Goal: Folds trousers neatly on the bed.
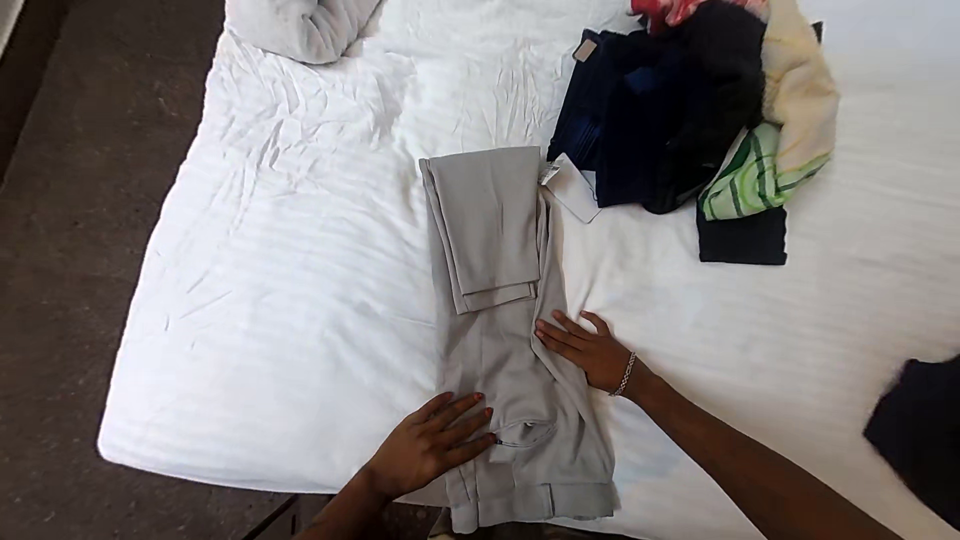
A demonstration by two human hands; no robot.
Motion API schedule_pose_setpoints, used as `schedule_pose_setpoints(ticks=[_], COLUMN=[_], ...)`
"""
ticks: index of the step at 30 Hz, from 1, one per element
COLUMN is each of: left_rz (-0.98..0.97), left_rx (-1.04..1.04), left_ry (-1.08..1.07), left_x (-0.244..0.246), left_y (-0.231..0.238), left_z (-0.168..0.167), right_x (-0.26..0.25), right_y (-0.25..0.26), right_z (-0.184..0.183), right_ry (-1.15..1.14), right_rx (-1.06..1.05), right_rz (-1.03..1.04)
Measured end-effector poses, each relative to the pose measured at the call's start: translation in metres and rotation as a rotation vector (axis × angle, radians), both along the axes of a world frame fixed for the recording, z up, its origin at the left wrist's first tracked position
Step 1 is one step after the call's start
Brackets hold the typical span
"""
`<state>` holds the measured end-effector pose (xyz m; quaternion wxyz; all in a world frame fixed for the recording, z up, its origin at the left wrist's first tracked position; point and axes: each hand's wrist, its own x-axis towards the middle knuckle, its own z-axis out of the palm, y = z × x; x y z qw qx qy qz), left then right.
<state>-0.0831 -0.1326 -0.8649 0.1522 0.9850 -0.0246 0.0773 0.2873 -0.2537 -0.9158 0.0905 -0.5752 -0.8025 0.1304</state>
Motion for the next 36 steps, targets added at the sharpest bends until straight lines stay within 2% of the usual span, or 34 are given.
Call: schedule_pose_setpoints(ticks=[2,4,5,7,8,10,11,13,16,22,27,32,36], left_rz=[-0.016,0.087,0.219,0.709,0.918,1.131,1.225,1.299,1.22,1.287,1.469,1.448,1.5], left_rx=[-0.204,-0.455,-0.596,-0.882,-0.925,-1.045,-1.121,-1.236,-1.341,-1.1,-0.995,-0.626,-0.553], left_ry=[-0.015,-0.013,0.005,0.043,0.001,-0.091,-0.047,0.132,0.246,0.093,-0.021,0.029,0.076], left_x=[0.016,0.037,0.049,0.082,0.101,0.135,0.152,0.17,0.167,0.137,0.121,0.14,0.149], left_y=[0.016,0.039,0.051,0.077,0.093,0.14,0.165,0.196,0.192,0.125,0.085,0.097,0.097], left_z=[0.015,0.036,0.049,0.081,0.091,0.085,0.08,0.068,0.06,0.042,0.026,0.037,0.03], right_x=[0.001,0.004,0.007,0.02,0.027,0.032,0.031,0.028,0.026,0.017,0.001,-0.015,-0.031], right_y=[0.003,0.013,0.022,0.046,0.058,0.08,0.087,0.096,0.101,0.086,0.074,0.081,0.087], right_z=[0.003,0.018,0.031,0.049,0.053,0.061,0.06,0.054,0.047,0.044,0.029,0.041,0.047], right_ry=[0.095,0.285,0.402,0.606,0.667,0.814,0.907,1.037,1.034,1.009,0.81,0.638,0.638], right_rx=[-0.014,-0.099,-0.171,-0.305,-0.389,-0.544,-0.584,-0.637,-0.665,-0.614,-0.522,-0.446,-0.332], right_rz=[-0.03,-0.097,-0.151,-0.289,-0.375,-0.554,-0.651,-0.824,-0.957,-1.011,-1.033,-1.172,-1.337])
